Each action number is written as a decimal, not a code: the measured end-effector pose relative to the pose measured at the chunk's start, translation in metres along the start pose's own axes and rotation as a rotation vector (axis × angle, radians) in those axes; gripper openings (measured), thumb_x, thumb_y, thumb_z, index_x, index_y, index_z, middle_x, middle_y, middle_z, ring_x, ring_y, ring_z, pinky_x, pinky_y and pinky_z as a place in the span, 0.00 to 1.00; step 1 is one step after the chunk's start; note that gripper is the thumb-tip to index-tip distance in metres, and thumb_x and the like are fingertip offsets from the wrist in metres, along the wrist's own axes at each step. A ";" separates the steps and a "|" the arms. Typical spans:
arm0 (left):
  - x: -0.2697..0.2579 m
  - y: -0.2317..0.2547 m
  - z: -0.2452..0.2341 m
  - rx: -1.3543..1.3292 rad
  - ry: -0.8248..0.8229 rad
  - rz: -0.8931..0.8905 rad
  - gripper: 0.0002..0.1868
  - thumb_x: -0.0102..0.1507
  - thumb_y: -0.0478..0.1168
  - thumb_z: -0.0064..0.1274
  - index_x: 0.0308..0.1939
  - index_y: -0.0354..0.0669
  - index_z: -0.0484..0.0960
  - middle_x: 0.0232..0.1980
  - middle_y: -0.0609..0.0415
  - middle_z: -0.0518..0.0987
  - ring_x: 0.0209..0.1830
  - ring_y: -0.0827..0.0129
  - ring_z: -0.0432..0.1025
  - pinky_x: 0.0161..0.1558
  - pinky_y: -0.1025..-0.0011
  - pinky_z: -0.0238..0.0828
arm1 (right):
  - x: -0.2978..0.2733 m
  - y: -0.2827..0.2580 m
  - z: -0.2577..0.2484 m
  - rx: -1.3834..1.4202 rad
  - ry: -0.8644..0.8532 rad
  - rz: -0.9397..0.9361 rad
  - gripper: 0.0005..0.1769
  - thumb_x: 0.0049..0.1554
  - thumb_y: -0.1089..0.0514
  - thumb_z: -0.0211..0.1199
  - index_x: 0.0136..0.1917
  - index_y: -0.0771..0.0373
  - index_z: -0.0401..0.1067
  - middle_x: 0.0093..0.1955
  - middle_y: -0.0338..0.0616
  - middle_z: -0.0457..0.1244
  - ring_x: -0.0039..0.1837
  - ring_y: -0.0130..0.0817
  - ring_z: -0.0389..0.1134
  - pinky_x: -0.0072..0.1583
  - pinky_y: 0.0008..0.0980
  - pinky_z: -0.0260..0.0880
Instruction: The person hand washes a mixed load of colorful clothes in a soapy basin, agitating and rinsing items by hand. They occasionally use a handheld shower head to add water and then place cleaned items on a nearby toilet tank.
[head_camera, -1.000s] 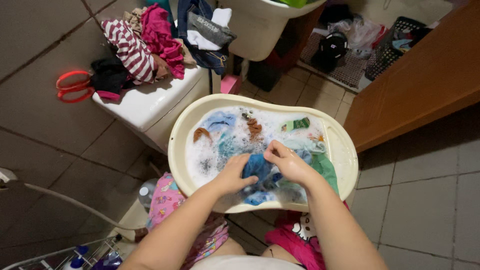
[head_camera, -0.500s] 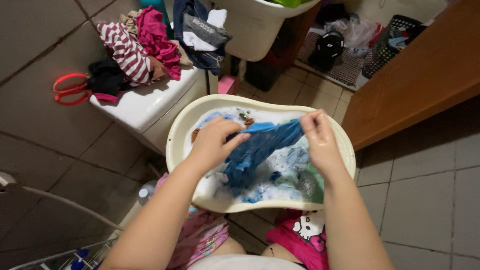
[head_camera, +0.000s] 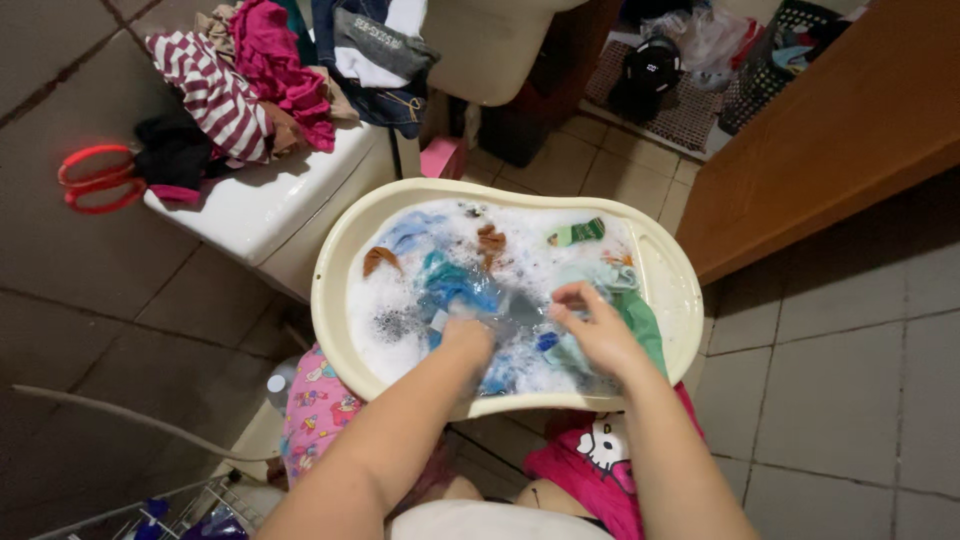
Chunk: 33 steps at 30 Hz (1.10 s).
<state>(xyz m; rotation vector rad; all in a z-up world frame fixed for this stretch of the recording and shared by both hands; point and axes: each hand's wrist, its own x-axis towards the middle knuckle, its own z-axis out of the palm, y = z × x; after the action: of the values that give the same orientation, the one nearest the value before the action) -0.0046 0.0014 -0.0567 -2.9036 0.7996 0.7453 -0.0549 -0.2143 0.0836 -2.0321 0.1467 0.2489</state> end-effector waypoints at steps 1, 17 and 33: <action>0.002 0.000 -0.009 -0.034 -0.054 -0.022 0.18 0.60 0.40 0.54 0.54 0.48 0.85 0.56 0.43 0.81 0.57 0.50 0.76 0.59 0.54 0.70 | -0.002 0.000 0.004 -0.018 -0.015 0.003 0.21 0.57 0.48 0.66 0.61 0.56 0.72 0.60 0.43 0.68 0.61 0.37 0.69 0.62 0.34 0.69; -0.187 -0.045 -0.256 -1.479 0.693 0.211 0.13 0.66 0.49 0.56 0.47 0.46 0.79 0.41 0.60 0.77 0.37 0.80 0.69 0.35 0.72 0.64 | 0.054 0.019 0.087 0.495 -0.021 -0.121 0.29 0.54 0.61 0.65 0.69 0.68 0.71 0.62 0.51 0.69 0.59 0.35 0.67 0.63 0.36 0.69; -0.069 -0.023 -0.096 -1.705 0.509 0.026 0.40 0.54 0.40 0.58 0.70 0.40 0.64 0.63 0.46 0.74 0.58 0.57 0.71 0.57 0.59 0.71 | 0.006 -0.112 0.041 1.001 -0.061 -0.206 0.47 0.48 0.65 0.70 0.74 0.43 0.50 0.60 0.49 0.63 0.58 0.39 0.67 0.58 0.39 0.72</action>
<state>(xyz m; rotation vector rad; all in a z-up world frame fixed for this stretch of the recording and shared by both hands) -0.0033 0.0385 0.0575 -4.7203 -0.0097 0.9762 -0.0297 -0.1271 0.1611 -1.0314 0.0096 0.0725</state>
